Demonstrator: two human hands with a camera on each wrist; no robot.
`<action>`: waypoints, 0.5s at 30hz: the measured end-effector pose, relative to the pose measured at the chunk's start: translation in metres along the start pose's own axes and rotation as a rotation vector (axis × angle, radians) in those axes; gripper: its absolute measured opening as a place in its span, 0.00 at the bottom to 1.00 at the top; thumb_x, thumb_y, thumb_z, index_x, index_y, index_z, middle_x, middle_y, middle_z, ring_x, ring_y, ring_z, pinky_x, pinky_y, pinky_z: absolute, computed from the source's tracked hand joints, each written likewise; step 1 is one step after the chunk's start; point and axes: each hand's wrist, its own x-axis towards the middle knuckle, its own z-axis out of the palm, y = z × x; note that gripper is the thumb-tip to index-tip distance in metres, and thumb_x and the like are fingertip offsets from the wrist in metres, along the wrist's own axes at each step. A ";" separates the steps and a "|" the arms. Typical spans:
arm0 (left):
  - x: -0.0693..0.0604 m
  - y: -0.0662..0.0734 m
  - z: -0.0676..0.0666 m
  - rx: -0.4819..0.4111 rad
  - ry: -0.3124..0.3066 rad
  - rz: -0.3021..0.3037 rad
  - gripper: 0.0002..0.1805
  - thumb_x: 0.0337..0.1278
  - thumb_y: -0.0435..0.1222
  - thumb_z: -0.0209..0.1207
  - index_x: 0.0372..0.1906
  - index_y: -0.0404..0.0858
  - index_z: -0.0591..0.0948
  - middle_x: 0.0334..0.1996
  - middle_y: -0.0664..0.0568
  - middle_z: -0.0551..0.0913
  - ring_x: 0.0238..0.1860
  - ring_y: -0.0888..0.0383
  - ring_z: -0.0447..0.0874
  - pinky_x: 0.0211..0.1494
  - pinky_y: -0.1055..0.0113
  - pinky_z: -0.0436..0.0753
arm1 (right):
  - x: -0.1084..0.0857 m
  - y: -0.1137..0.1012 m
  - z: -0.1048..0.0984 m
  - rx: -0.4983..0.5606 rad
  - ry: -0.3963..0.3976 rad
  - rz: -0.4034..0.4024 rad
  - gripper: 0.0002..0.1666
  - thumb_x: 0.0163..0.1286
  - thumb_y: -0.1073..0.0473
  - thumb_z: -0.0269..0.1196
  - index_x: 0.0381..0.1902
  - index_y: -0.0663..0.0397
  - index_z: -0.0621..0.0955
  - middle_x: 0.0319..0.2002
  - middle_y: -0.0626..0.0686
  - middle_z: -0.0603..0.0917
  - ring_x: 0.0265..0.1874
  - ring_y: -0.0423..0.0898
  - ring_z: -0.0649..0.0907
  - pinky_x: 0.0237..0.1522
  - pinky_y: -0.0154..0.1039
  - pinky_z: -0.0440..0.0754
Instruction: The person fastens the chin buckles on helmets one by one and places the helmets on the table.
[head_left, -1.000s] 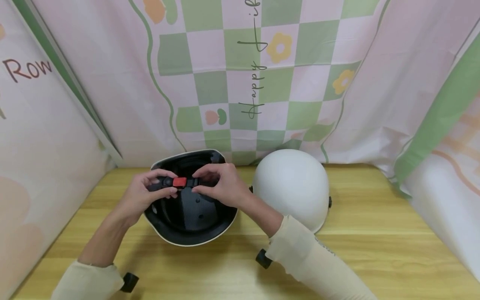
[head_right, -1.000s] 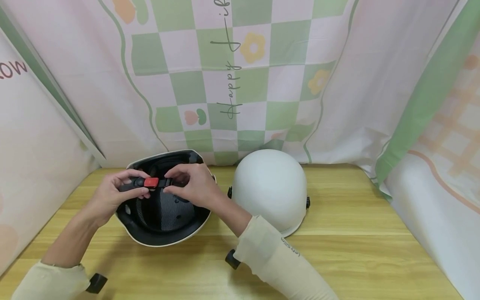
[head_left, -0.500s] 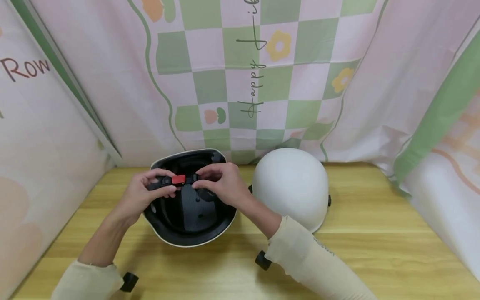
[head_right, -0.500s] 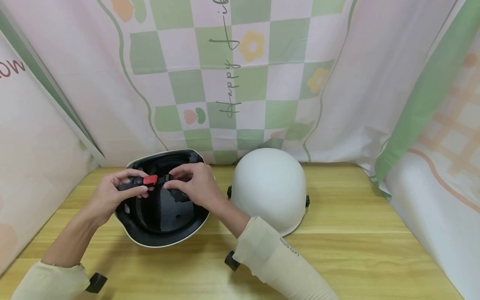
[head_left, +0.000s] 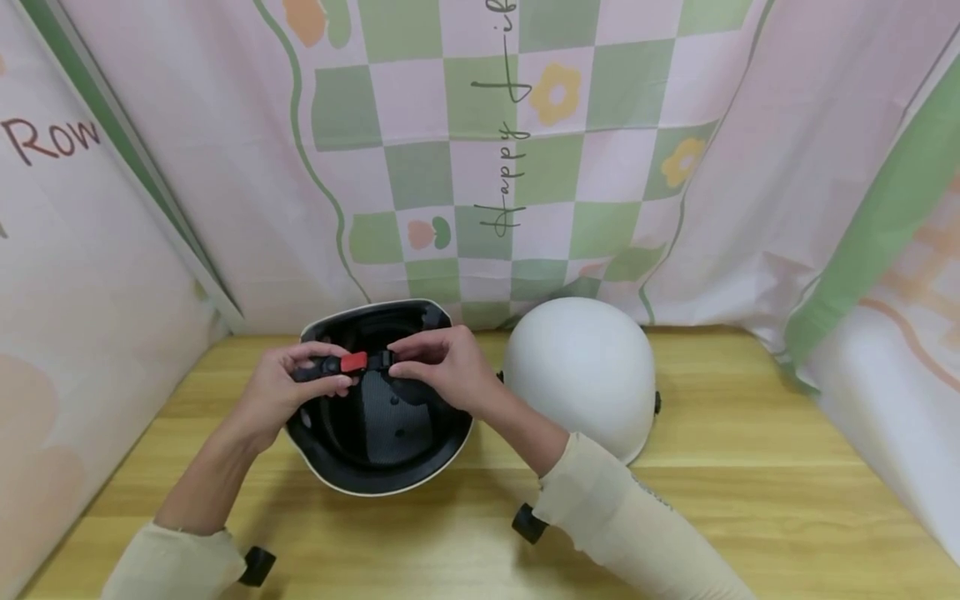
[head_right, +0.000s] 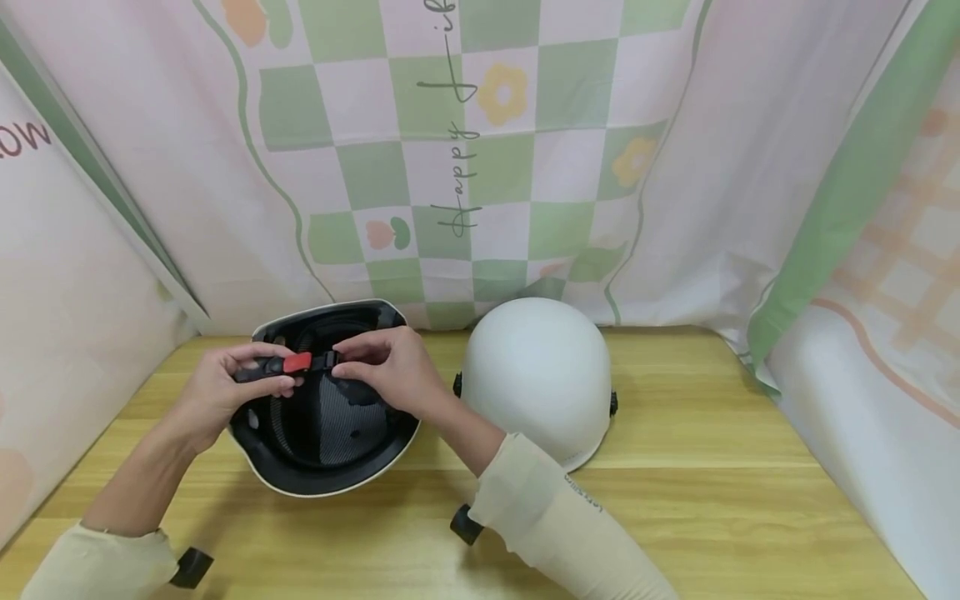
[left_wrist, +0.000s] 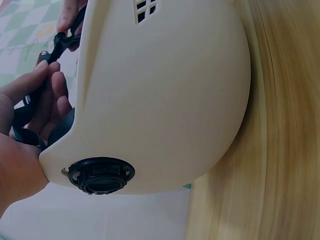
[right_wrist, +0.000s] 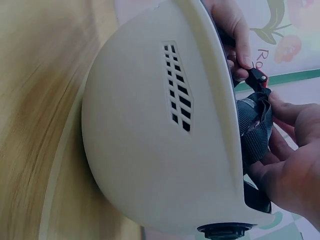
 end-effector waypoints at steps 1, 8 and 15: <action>0.000 -0.001 0.000 -0.005 0.002 -0.005 0.11 0.61 0.26 0.70 0.46 0.41 0.88 0.29 0.53 0.89 0.32 0.60 0.89 0.42 0.67 0.88 | 0.000 0.000 0.001 0.011 0.002 0.013 0.14 0.65 0.66 0.74 0.49 0.63 0.89 0.42 0.58 0.91 0.40 0.45 0.90 0.44 0.36 0.88; 0.000 -0.003 -0.001 -0.011 0.016 -0.015 0.11 0.59 0.24 0.70 0.45 0.38 0.88 0.28 0.53 0.90 0.31 0.60 0.90 0.43 0.68 0.88 | -0.002 0.000 0.004 0.068 0.023 0.069 0.15 0.65 0.66 0.74 0.50 0.63 0.90 0.47 0.58 0.91 0.43 0.45 0.90 0.46 0.37 0.88; 0.001 -0.002 0.000 -0.017 0.031 -0.005 0.12 0.57 0.23 0.71 0.43 0.41 0.89 0.26 0.53 0.89 0.30 0.60 0.89 0.42 0.70 0.87 | -0.001 0.003 0.007 0.091 0.043 0.102 0.16 0.64 0.66 0.74 0.50 0.63 0.89 0.47 0.57 0.91 0.42 0.43 0.90 0.46 0.37 0.88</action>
